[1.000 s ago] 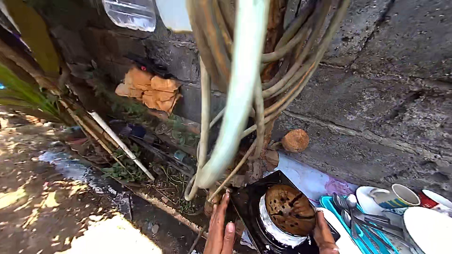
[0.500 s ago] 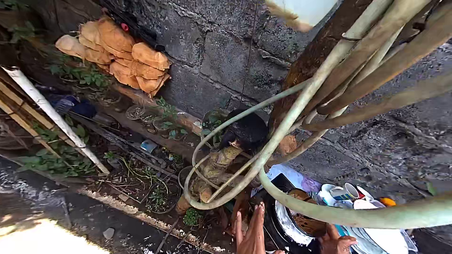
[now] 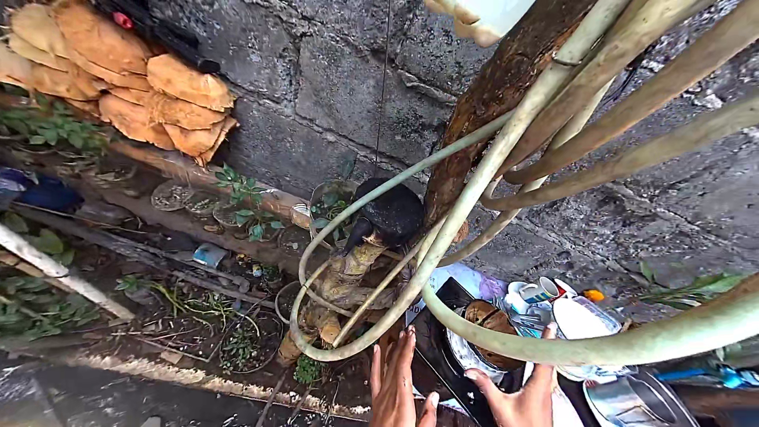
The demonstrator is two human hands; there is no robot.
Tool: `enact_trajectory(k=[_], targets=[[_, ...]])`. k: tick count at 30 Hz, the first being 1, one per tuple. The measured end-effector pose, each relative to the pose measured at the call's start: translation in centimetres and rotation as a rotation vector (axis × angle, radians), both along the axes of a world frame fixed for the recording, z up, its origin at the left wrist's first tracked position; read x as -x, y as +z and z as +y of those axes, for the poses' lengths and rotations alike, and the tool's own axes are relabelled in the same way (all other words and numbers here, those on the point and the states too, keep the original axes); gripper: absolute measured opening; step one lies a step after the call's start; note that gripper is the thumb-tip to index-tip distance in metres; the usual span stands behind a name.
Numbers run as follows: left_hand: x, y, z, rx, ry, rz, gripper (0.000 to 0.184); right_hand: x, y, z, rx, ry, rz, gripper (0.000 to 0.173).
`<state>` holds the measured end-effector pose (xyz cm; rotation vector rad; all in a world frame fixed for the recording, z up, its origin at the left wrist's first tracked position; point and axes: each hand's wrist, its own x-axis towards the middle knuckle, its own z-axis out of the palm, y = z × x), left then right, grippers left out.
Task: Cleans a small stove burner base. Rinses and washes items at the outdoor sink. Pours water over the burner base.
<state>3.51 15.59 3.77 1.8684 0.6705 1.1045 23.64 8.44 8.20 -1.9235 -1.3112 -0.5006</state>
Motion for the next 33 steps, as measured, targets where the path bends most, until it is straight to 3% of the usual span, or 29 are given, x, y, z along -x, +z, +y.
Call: enact_trajectory(k=[5,8,12,17,26,30,33], targets=[[0.7,-0.1,0.5,0.007,0.012,0.007,0.067,-0.7,-1.0,1.6,0.014,-0.063,-0.103,0.124],[1.1,-0.7,0.6,0.001,0.016,0.023,0.065,-0.8,-0.8,1.4,0.047,-0.052,-0.086,0.131],[1.5,-1.1,0.9,0.024,0.011,0.036,0.064,-1.2,-0.9,1.5,0.04,-0.06,-0.13,0.124],[2.0,-1.5,1.0,0.037,0.005,0.004,0.065,-1.8,-0.8,0.3,0.08,0.018,-0.08,0.13],[1.9,-2.0,1.3,0.097,-0.043,-0.01,0.067,-2.4,-1.3,-0.3,0.058,0.02,-0.126,0.127],[0.9,-2.3,0.6,0.146,-0.037,-0.146,0.064,-3.3,-0.9,-1.1,0.04,0.047,-0.066,0.125],[0.4,-2.6,0.4,0.126,0.011,-0.334,0.05,-4.8,0.2,-3.3,-0.034,0.052,0.004,0.119]])
